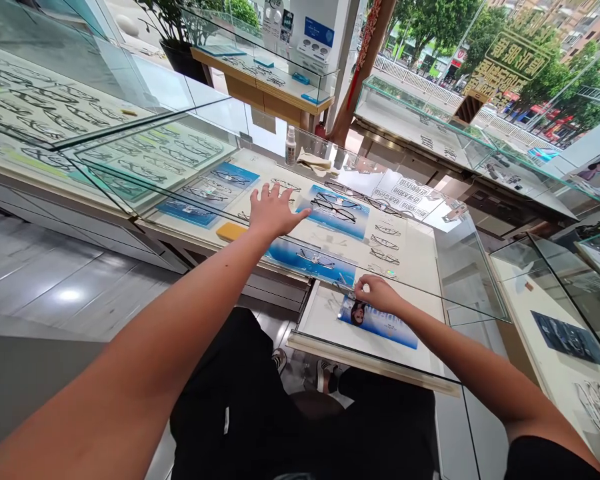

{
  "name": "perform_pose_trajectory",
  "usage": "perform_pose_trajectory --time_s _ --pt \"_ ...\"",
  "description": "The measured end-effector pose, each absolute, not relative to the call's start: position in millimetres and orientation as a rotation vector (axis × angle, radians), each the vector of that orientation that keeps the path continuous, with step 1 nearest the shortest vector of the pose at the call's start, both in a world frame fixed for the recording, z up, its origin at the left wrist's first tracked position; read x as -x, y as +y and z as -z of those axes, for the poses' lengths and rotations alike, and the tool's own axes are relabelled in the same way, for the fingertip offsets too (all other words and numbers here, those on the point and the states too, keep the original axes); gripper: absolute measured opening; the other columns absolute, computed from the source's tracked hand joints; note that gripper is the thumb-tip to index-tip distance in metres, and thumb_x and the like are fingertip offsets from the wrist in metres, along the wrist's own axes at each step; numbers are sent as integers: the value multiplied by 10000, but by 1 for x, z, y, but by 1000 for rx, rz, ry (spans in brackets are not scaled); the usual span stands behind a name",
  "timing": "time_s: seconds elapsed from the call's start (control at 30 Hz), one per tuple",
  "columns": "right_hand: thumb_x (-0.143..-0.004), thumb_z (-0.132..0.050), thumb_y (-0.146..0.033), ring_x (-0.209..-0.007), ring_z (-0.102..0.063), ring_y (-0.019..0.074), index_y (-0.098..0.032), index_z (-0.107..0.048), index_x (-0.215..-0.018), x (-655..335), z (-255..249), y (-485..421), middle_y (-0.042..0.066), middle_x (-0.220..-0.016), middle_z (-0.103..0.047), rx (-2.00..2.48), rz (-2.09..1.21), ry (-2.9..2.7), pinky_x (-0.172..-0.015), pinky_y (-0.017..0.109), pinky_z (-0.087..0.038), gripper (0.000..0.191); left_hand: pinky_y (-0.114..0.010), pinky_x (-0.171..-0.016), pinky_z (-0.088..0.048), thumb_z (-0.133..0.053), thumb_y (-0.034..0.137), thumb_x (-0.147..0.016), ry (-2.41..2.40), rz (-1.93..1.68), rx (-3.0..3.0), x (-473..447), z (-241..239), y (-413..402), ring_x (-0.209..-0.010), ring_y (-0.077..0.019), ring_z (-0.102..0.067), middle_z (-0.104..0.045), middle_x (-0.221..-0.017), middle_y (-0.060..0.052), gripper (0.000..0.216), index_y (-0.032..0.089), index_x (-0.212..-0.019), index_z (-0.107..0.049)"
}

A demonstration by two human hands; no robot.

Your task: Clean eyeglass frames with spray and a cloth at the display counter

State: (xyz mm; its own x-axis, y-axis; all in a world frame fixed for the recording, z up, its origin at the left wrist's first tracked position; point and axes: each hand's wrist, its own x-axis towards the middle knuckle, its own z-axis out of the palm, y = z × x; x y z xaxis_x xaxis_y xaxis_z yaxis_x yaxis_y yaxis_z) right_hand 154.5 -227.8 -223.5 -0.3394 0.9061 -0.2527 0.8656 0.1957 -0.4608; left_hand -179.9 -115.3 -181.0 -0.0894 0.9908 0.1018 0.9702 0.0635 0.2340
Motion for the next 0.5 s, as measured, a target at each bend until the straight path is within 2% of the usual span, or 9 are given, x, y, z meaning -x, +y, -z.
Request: perform_pose_trajectory --time_s 0.1,0.23,0.5 --pt "-908 -670 -236 -988 -663 237 -222 -719 -881 -154 251 -193 52 -1025 -757 1809 -610 -2305 -842 312 -475 58 -597 -1333 -122 -241 883 -935 2229 -370 -2062 180 181 -115 -1675 -419 -171 -243 -1815 -126 1021 226 -1706 -372" --pt "-933 -626 -180 -1090 -641 263 -203 -721 -916 -146 274 -144 91 -1086 -753 1763 -384 -2303 -962 361 -453 99 -606 -1330 -136 -243 881 -939 2235 -368 -2069 179 181 -116 -1675 -417 -178 -252 -1808 -152 1026 206 -1698 -386" --pt "-947 -589 -166 -1125 -607 288 -182 -772 -928 -124 307 -77 120 -1066 -754 1700 -94 -2451 -1071 410 -369 184 -605 -1332 -146 -258 881 -945 2255 -364 -2065 180 182 -116 -1682 -392 -175 -251 -1810 -137 997 233 -1690 -396"
